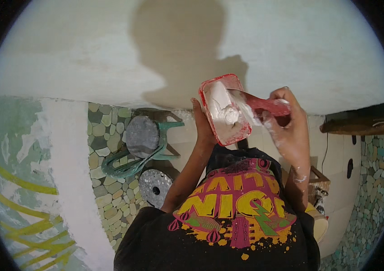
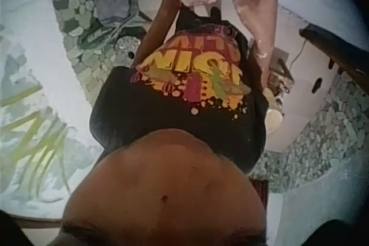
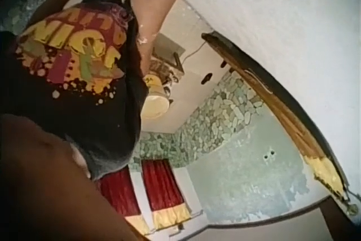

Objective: Applying putty to a wall using a spatula.

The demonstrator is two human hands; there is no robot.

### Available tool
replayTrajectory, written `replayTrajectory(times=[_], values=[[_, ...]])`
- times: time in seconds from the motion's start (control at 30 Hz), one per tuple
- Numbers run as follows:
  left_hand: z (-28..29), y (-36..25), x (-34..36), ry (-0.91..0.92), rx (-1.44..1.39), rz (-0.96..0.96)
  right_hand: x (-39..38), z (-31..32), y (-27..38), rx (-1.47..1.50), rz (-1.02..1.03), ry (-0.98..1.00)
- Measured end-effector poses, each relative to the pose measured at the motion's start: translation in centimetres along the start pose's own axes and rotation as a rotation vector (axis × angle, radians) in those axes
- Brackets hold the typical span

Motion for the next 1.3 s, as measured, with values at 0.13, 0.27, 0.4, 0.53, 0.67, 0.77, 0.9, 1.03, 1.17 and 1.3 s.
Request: replayTrajectory(times=[0.13, 0.27, 0.4, 0.53, 0.67, 0.77, 0.9, 1.03, 1.17, 1.3], values=[[0.1, 0.6, 0.2, -0.083, 0.078, -0.052, -1.0, -2.0, -0.5, -0.132, -0.026, 0.049], [-0.9, 1.0, -0.4, -0.041, 0.067, -0.067, -2.2, -3.8, -1.9, -0.227, 0.051, 0.067], [-0.7, 1.2, -0.6, -0.023, 0.093, -0.096, -2.7, -5.5, -3.4, -0.227, 0.106, 0.025], [-1.1, 1.3, -0.8, 0.021, 0.158, -0.111, -2.5, -6.2, -4.3, -0.26, 0.087, 0.06], [-0.9, 1.3, -0.5, 0.039, 0.17, -0.104, -1.6, -6.1, -5.1, -0.214, 0.067, 0.096], [-0.8, 1.2, -0.3, 0.058, 0.171, -0.09, -1.2, -6.3, -5.5, -0.157, 0.041, 0.114], [-0.5, 1.1, -0.5, 0.054, 0.294, -0.135, -1.5, -6.0, -6.1, -0.046, -0.024, 0.111], [0.4, 1.7, -0.9, 0.032, 0.273, -0.12, -2.1, -6.1, -7.2, -0.04, 0.004, 0.083], [1.6, 2.0, -1.4, -0.051, 0.365, -0.109, -3.2, -6.3, -8.5, 0.11, -0.111, 0.07], [1.0, 2.0, -1.2, -0.013, 0.214, -0.068, -3.6, -5.5, -8.3, 0.405, -0.142, -0.025]])
Point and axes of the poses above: each hand's wrist, its own x-axis towards the middle knuckle, its own z-axis out of the back of the hand, y = z × x, the point moved 4 cm from there along x, towards the middle knuckle, and after that the axes turned 7 degrees about z, right-handed, at the moved point
